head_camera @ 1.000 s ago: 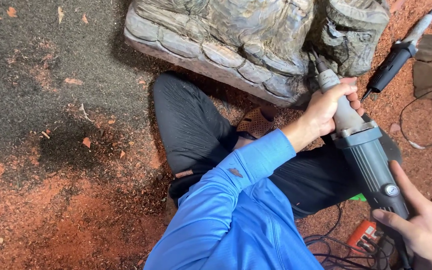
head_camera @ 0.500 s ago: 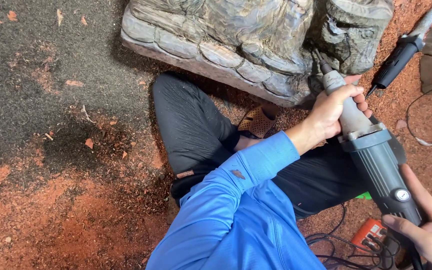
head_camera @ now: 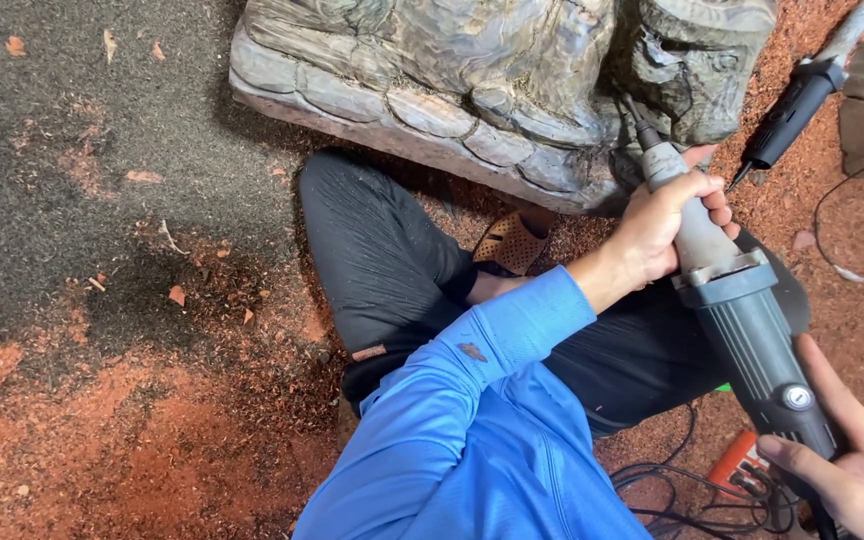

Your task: Refining the details of a wooden buffalo sculpture using a handheld rotary carving tool.

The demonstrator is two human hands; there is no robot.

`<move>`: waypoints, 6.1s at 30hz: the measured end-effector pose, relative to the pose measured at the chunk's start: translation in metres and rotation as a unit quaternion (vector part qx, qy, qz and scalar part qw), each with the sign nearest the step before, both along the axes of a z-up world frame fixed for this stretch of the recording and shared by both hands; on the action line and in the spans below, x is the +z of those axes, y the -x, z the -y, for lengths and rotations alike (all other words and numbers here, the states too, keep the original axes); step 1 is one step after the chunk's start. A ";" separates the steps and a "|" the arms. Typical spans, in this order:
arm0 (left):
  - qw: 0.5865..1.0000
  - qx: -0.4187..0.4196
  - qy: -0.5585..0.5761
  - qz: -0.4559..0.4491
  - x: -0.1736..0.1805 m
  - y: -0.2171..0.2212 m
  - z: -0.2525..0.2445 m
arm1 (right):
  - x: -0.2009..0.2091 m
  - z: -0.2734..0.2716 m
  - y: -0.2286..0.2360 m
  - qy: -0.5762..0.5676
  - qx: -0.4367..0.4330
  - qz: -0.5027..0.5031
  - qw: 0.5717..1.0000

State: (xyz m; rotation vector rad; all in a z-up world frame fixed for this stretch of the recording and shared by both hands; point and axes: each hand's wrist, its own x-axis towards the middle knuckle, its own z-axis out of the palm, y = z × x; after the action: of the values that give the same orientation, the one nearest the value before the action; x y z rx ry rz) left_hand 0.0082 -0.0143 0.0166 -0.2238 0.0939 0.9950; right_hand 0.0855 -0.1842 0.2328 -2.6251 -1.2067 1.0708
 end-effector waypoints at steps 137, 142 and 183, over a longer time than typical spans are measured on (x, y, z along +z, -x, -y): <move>0.998 -0.044 -0.016 0.050 -0.021 0.001 -0.015 | -0.018 0.017 0.032 -0.041 0.072 0.019 0.996; 0.998 -0.036 -0.017 0.054 -0.015 0.002 -0.014 | -0.010 0.014 0.029 -0.033 0.073 0.020 0.997; 0.998 -0.036 -0.008 0.042 -0.015 0.001 -0.015 | -0.016 0.014 0.015 -0.023 0.085 0.033 0.996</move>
State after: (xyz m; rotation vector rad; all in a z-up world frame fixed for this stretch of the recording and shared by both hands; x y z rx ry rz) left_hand 0.0070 0.0012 0.0017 -0.2448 0.0175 0.9134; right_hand 0.0704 -0.1985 0.2169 -2.5810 -1.4740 0.9751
